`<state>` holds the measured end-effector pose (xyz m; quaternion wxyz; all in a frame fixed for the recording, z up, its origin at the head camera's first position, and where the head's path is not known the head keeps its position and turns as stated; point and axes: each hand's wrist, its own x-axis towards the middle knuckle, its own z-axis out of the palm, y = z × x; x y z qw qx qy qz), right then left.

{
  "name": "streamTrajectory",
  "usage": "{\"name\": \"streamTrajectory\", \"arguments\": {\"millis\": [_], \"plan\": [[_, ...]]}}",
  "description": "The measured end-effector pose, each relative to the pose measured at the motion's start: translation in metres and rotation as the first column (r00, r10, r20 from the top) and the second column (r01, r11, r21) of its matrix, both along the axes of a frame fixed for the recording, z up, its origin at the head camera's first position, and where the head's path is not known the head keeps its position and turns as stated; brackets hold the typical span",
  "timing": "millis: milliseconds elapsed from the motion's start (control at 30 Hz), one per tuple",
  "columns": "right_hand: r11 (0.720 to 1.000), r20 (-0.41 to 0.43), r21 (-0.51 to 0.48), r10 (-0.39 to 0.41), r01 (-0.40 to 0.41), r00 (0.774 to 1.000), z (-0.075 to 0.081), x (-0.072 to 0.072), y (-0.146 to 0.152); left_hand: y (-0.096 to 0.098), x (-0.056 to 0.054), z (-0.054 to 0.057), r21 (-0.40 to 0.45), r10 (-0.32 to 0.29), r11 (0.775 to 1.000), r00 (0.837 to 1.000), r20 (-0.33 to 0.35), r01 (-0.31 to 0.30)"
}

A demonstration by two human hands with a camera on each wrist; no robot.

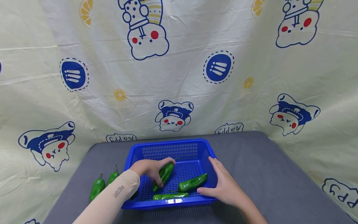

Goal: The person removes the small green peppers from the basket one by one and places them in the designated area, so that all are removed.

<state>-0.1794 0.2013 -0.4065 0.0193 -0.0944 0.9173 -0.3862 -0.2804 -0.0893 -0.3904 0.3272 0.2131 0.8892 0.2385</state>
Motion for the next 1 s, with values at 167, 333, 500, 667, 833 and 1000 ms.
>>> {"name": "streamTrajectory", "arguments": {"millis": [167,333,500,667,833,1000], "plan": [[1.0,0.01,-0.001,-0.005,0.005,1.0,0.001,0.0,0.001,-0.003,-0.001,0.007,-0.003,-0.049,0.999,0.995,-0.091,0.049],[1.0,0.007,0.0,0.001,-0.001,1.0,0.0,-0.001,0.0,-0.008,-0.001,0.016,0.054,-0.073,0.995,0.984,-0.161,0.082],[1.0,0.005,0.001,0.001,-0.001,1.0,0.0,-0.001,-0.001,-0.015,0.002,0.031,0.206,-0.031,0.976,0.981,-0.193,0.071],[1.0,-0.001,-0.002,0.0,0.0,1.0,0.0,-0.001,-0.001,-0.024,0.005,0.049,0.357,0.04,0.934,0.981,-0.191,0.031],[1.0,-0.003,0.006,0.002,-0.002,1.0,0.001,-0.001,-0.002,-0.032,0.009,0.062,0.442,0.062,0.896,0.978,-0.199,0.033],[1.0,-0.001,0.002,0.005,-0.005,1.0,0.0,-0.001,-0.002,-0.04,0.014,0.068,0.492,0.047,0.869,0.978,-0.203,0.06]]}}
